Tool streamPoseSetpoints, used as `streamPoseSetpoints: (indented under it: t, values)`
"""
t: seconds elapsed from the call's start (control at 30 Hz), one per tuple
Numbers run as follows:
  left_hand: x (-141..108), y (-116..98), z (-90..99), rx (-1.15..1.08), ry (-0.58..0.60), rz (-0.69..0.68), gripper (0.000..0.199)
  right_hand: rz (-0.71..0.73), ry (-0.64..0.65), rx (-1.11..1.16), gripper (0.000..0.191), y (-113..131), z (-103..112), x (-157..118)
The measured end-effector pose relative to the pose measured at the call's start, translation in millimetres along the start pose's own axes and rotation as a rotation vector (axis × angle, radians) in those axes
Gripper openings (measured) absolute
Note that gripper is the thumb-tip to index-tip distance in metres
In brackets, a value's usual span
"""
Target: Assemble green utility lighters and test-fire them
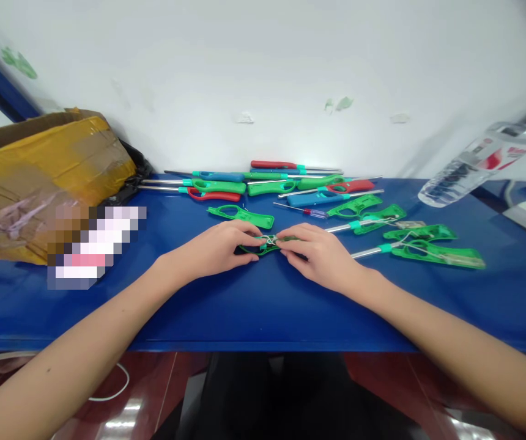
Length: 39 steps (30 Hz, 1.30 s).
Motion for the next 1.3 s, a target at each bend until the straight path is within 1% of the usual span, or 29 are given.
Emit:
streamPoseSetpoints:
  t: [0.13,0.2,0.27,0.33,0.47,0.6,0.63,0.7,0.77,0.8,0.87,0.97,1.03,1.13,1.2,1.3]
  values:
    - [0,1,-2.3,-0.001,-0.024,-0.020,0.030,0.007,0.006,-0.029,0.019,1,-1,-1]
    - [0,3,-2.7,0.022,-0.048,0.012,0.037,0.021,0.016,-0.054,0.019,2,-1,-1]
    - [-1,5,-2.2,0.064,-0.083,0.067,0.049,0.031,0.027,-0.075,0.018,3,0,0]
    - [-1,6,-1.7,0.089,-0.094,0.109,0.051,0.016,0.040,-0.066,0.016,3,1,1]
    - [1,5,-1.9,0.059,-0.057,0.143,0.039,-0.056,0.027,0.018,0.012,2,2,3]
    - [2,2,-2.7,0.042,-0.063,0.225,0.038,-0.089,-0.037,0.051,0.008,1,4,4]
    - [2,2,-3.2,0.038,-0.070,0.236,0.038,-0.098,-0.046,0.048,0.009,1,4,4]
    - [3,0,-3.9,0.033,-0.090,0.229,0.036,-0.111,-0.052,0.034,0.017,1,5,5]
    - [4,-3,-4.2,0.023,-0.105,0.194,0.031,-0.098,-0.052,0.022,0.027,2,5,6]
    - [5,-4,-4.1,0.011,-0.104,0.176,0.025,-0.077,-0.055,0.020,0.029,3,5,7]
    - [7,-7,-3.6,-0.030,-0.083,0.152,0.014,-0.022,-0.071,0.021,0.025,4,4,8]
    - [8,-7,-0.6,-0.123,-0.036,0.151,0.010,0.014,-0.077,0.017,0.020,4,1,9]
    - [7,-5,2.6,-0.182,-0.007,0.160,0.013,-0.001,-0.060,-0.003,0.022,2,-1,8]
    - [4,0,7.5,-0.223,0.024,0.173,0.027,-0.023,-0.010,-0.051,0.026,2,-2,8]
    - [2,4,10.1,-0.192,0.007,0.190,0.035,-0.033,0.038,-0.074,0.027,2,-2,9]
    - [2,6,9.7,-0.146,0.003,0.189,0.035,-0.049,0.076,-0.042,0.026,3,-1,10]
Point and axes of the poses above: each hand's wrist, its own x-axis towards the middle knuckle, its own z-axis out of the back of the hand, y = z × x, the point moved 3 cm from there along x, towards the middle knuckle, and after that the axes turned 2 degrees about y, right-handed, at the moved point
